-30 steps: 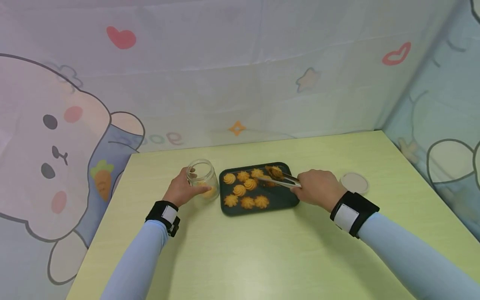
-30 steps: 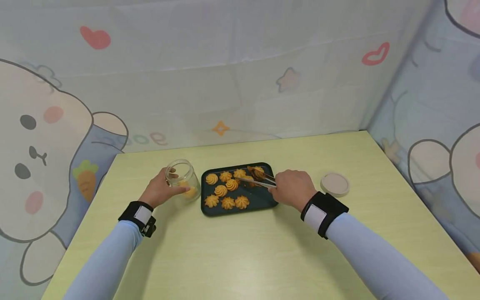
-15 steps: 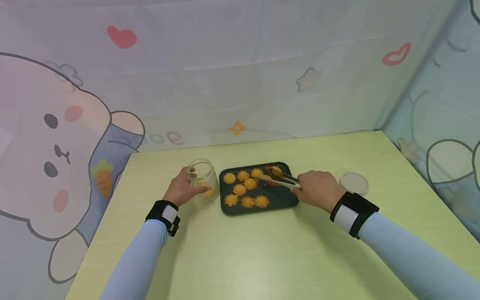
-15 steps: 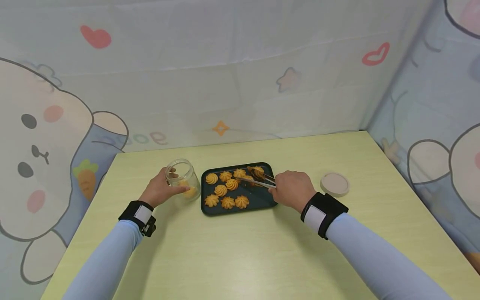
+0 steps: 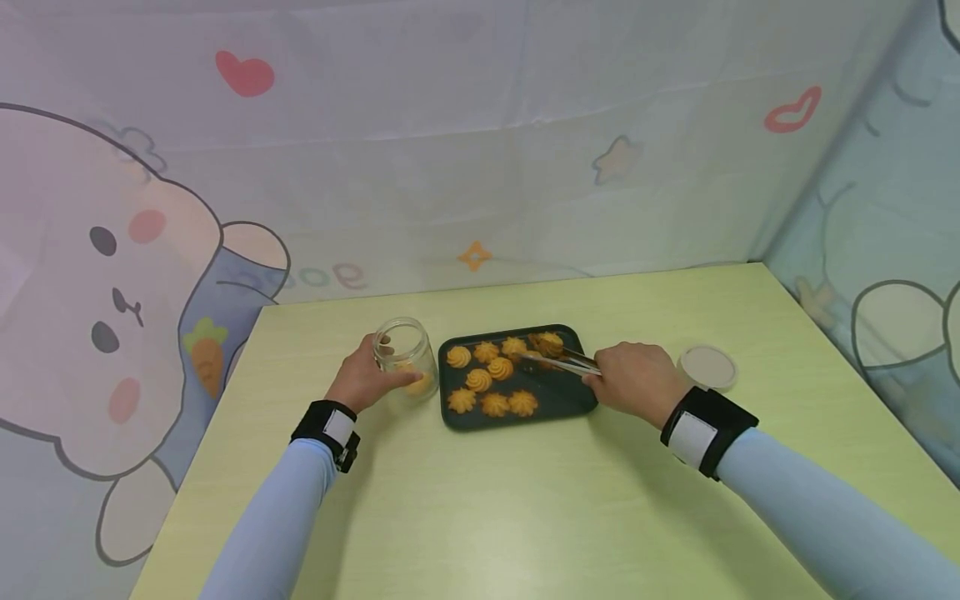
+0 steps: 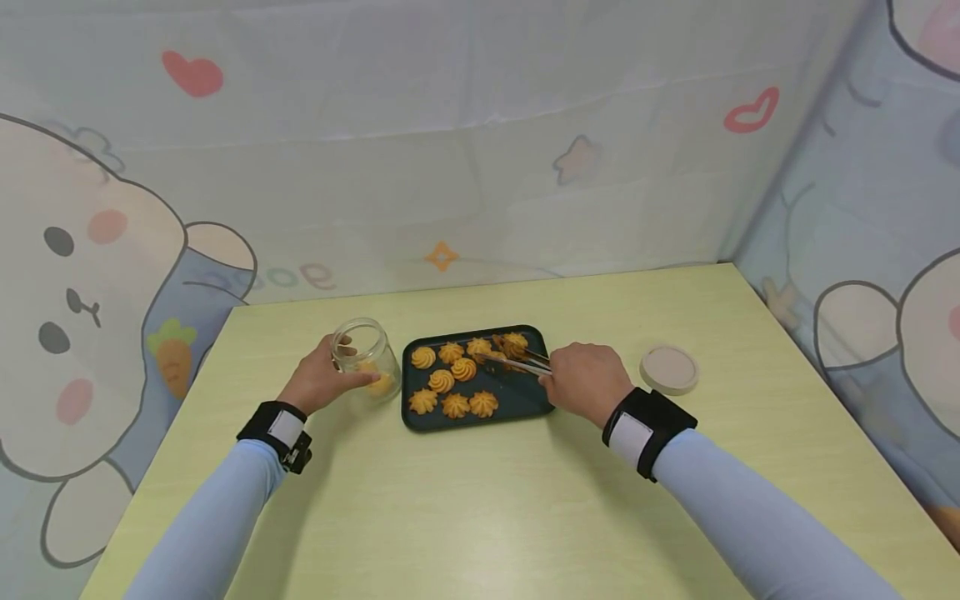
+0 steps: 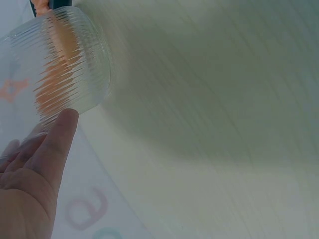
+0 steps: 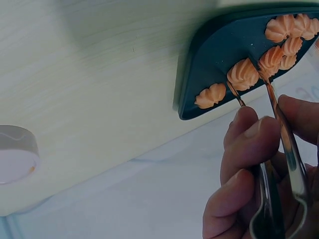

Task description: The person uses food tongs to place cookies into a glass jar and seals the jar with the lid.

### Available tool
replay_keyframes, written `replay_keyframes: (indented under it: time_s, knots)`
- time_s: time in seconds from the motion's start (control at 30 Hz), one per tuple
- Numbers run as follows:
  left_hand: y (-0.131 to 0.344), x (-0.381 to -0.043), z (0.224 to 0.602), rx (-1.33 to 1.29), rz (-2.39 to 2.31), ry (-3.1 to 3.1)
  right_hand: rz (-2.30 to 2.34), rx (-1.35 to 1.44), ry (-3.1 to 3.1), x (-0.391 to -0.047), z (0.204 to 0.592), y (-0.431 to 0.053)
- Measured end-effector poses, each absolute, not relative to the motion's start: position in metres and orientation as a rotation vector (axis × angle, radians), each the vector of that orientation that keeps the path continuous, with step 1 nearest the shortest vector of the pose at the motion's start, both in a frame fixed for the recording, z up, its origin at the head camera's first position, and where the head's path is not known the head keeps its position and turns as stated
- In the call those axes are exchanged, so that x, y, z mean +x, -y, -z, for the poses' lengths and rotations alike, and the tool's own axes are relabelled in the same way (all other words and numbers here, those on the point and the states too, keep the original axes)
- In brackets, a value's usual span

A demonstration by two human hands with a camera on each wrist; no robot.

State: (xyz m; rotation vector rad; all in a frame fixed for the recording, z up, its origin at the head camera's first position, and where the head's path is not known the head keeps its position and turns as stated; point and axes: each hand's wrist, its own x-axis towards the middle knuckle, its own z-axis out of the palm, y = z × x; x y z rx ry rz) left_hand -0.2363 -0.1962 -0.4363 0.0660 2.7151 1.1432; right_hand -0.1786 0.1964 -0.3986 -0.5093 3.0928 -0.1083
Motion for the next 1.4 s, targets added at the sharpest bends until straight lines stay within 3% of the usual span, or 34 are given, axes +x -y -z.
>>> replay_keyframes:
  time_s: [1.4]
  knots:
    - [0.196,-0.236,0.435,0.047,-1.151,-2.700,0.105,-0.525,-3.040,-0.177,0.389,-0.196]
